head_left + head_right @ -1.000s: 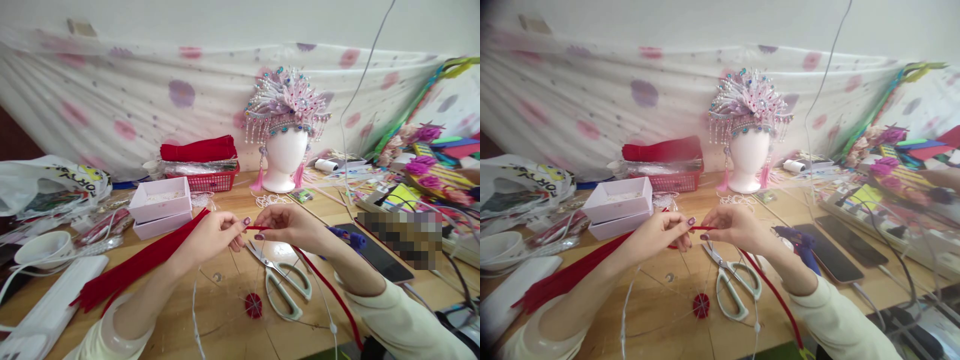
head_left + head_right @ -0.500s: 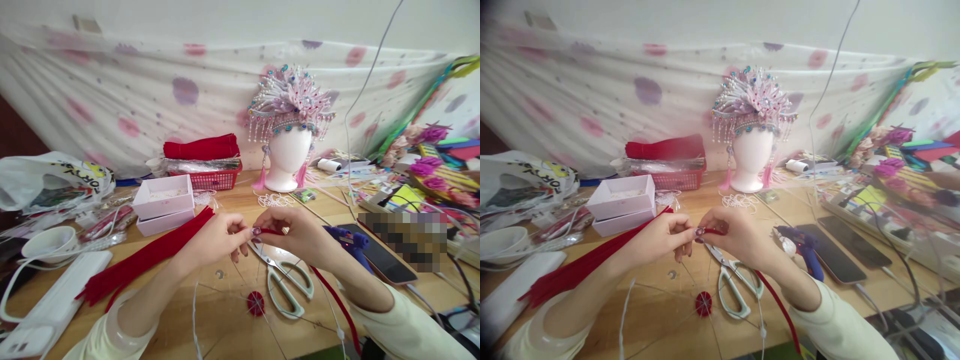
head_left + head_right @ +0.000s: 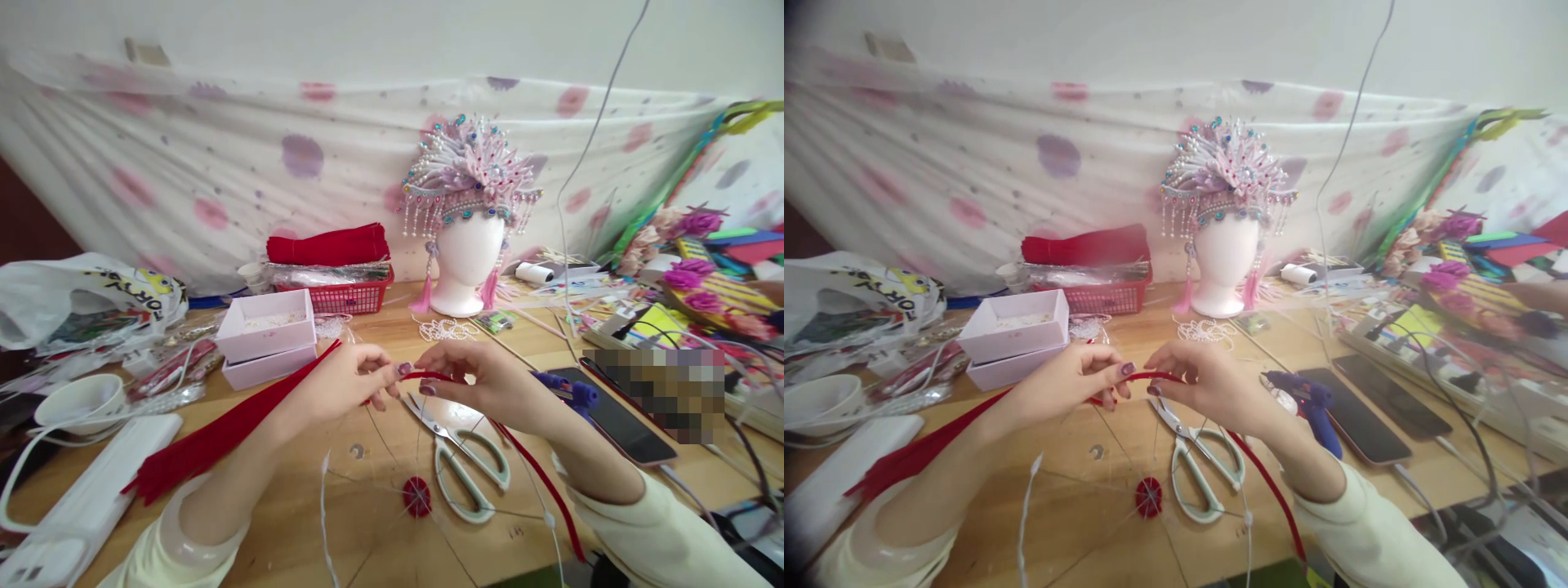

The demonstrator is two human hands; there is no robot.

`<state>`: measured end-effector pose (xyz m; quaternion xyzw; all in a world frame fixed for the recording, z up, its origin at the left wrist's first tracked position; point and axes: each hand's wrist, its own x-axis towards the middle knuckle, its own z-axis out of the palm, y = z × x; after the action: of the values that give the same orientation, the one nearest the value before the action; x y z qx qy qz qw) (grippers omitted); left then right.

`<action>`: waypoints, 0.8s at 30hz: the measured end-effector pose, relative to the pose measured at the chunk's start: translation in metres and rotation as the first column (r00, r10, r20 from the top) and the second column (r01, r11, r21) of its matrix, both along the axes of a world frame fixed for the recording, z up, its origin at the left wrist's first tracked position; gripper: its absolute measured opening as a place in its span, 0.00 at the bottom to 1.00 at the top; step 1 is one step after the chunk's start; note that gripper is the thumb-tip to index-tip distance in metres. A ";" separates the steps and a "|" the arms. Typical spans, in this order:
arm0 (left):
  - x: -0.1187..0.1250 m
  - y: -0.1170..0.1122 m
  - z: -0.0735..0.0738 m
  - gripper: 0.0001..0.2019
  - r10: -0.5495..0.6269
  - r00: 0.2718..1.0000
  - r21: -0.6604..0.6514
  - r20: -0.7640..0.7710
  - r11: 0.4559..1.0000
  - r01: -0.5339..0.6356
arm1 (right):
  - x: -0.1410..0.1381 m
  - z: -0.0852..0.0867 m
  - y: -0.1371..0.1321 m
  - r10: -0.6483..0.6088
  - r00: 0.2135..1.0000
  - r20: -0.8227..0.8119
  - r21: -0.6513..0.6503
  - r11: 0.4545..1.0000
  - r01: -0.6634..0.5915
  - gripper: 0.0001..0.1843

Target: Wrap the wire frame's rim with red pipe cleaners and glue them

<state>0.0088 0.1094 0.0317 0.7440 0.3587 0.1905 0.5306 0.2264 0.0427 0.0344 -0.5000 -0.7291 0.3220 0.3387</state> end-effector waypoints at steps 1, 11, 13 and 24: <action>-0.001 0.001 0.001 0.17 0.010 1.000 -0.007 0.015 1.000 -0.010 | -0.001 -0.001 0.000 -0.013 1.000 -0.019 -0.002 1.000 0.013 0.08; 0.007 -0.009 0.007 0.12 0.047 0.999 -0.030 -0.006 0.998 -0.047 | -0.007 -0.002 -0.003 -0.066 0.998 -0.012 0.040 0.997 0.066 0.05; 0.006 -0.010 0.007 0.14 0.049 0.999 -0.048 -0.009 0.998 -0.050 | -0.008 -0.003 -0.004 -0.068 0.998 -0.008 0.039 0.997 0.068 0.05; -0.002 0.003 0.001 0.24 -0.092 0.995 -0.084 0.026 0.992 0.094 | -0.003 -0.003 -0.008 -0.119 0.992 0.052 0.041 0.992 0.117 0.07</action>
<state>0.0070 0.1123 0.0324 0.7346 0.3257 0.1584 0.5738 0.2235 0.0348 0.0311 -0.5443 -0.7132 0.2741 0.3464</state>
